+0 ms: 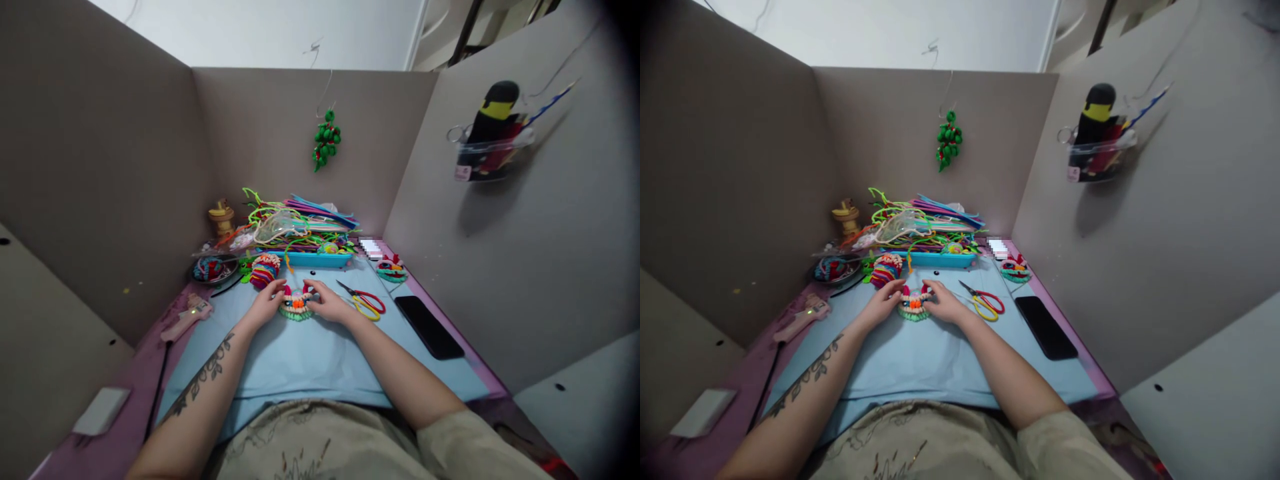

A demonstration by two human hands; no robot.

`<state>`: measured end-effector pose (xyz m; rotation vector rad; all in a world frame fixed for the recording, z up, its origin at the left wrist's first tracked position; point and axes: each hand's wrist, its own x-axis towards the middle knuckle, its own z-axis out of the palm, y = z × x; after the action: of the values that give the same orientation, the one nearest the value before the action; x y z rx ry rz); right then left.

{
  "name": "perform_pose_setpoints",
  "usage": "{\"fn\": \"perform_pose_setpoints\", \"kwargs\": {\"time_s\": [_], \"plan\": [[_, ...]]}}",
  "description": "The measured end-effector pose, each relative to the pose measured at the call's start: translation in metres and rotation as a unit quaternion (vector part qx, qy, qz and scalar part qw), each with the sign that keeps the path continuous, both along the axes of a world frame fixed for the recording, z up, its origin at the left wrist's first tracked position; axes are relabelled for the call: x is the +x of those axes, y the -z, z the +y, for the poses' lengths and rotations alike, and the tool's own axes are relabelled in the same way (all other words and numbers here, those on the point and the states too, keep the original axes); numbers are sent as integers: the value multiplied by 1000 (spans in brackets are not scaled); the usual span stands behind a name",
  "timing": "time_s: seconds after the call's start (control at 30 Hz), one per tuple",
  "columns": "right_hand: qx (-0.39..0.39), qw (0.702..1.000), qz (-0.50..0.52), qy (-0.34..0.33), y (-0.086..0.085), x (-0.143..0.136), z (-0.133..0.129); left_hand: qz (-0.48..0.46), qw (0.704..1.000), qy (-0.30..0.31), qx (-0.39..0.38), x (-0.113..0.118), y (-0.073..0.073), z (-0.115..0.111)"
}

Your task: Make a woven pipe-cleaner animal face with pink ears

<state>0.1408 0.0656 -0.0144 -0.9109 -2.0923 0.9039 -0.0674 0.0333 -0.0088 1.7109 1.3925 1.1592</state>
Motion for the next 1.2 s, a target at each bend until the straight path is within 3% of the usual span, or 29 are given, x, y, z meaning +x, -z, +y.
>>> {"fn": "perform_pose_setpoints", "kwargs": {"time_s": [0.2, 0.6, 1.2], "plan": [[-22, 994, 62, 87, 14, -12, 5, -16, 1000, -3, -8, 2, 0, -3], [-24, 995, 43, 86, 14, -15, -1, -11, 1000, 25, -1, 2, -2, -7], [-46, 993, 62, 86, 7, 2, 8, -34, 999, -26, -10, 1, -3, -8]]}}
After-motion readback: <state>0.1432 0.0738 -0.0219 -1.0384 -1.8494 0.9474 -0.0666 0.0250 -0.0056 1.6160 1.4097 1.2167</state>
